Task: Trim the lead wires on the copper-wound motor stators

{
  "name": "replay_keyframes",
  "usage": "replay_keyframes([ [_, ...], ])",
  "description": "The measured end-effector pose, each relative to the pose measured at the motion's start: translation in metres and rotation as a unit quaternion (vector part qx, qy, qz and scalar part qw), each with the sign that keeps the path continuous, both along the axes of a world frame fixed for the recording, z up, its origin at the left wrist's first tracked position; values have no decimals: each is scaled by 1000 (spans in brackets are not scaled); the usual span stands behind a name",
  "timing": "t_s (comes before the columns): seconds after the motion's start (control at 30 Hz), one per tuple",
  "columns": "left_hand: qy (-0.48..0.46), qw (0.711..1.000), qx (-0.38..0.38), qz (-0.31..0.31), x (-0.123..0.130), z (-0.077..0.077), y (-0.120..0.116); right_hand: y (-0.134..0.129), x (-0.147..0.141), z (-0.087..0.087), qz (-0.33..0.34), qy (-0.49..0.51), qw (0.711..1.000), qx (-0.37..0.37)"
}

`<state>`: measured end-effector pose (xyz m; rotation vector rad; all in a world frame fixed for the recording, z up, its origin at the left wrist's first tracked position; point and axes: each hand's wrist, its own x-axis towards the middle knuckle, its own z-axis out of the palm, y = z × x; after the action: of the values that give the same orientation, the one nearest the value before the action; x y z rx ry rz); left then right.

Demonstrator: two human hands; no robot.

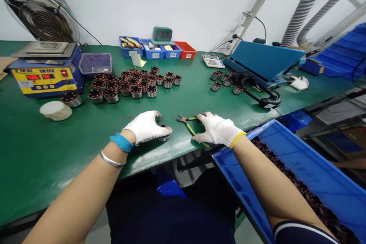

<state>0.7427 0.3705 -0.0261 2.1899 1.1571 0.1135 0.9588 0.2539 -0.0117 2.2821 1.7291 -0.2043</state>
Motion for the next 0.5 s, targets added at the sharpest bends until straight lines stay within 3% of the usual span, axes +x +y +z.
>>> replay_keyframes([
  [0.17, 12, 993, 86, 86, 2, 2, -5, -5, -8, -7, -11, -13, 999, 36],
  [0.3, -142, 957, 235, 91, 1, 6, -9, -8, -5, -15, 2, 1, 997, 74],
  [0.4, -212, 931, 287, 79, 1, 5, -9, -7, -17, -16, 72, 7, 983, 167],
  [0.5, -222, 921, 293, 126, 0, 3, -8, -1, -47, -14, 201, 66, 948, 240],
])
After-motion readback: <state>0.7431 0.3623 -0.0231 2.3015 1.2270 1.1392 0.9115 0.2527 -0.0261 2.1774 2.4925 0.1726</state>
